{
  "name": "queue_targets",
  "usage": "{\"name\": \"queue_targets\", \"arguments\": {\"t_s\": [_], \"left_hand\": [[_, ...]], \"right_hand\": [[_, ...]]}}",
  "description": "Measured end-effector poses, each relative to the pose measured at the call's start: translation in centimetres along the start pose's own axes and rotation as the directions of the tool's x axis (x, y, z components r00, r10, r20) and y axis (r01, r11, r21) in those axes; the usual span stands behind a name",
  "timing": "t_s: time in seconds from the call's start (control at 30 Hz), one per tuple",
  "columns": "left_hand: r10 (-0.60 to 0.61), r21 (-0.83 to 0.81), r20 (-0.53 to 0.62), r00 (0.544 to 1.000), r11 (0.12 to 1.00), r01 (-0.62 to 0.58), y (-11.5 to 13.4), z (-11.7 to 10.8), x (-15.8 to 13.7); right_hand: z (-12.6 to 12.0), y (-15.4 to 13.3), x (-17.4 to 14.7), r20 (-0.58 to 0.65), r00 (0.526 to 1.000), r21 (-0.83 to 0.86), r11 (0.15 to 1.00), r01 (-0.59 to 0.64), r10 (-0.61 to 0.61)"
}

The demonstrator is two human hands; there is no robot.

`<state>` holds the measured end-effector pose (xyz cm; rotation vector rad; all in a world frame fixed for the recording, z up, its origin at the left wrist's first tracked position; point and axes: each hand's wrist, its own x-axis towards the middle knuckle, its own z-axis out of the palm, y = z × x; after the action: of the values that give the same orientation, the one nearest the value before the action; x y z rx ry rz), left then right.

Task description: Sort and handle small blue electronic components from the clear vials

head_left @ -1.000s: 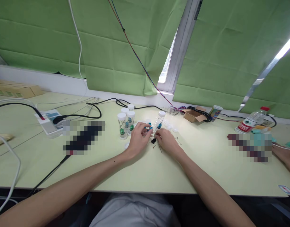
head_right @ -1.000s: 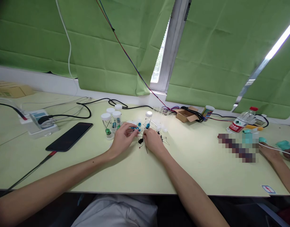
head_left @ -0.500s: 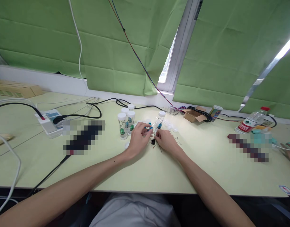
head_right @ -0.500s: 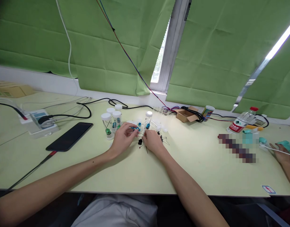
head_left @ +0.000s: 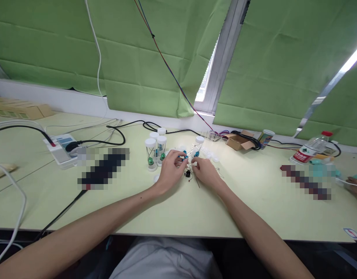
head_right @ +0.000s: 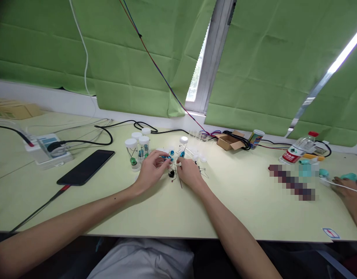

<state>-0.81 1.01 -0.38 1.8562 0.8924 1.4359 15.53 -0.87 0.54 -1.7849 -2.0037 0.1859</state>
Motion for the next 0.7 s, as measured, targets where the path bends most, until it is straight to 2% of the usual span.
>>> {"name": "queue_targets", "arguments": {"t_s": [0.53,0.7], "left_hand": [[0.025,0.073,0.006,1.000,0.997,-0.026,0.0,0.0,0.0],[-0.011,0.044,0.028,1.000,0.999,0.009,0.2,0.0,0.0]], "right_hand": [[0.8,-0.7,0.6,0.072,0.997,-0.260,0.965,-0.017,0.037],[0.6,-1.2,0.3,0.110,0.993,-0.357,0.934,-0.007,0.050]]}}
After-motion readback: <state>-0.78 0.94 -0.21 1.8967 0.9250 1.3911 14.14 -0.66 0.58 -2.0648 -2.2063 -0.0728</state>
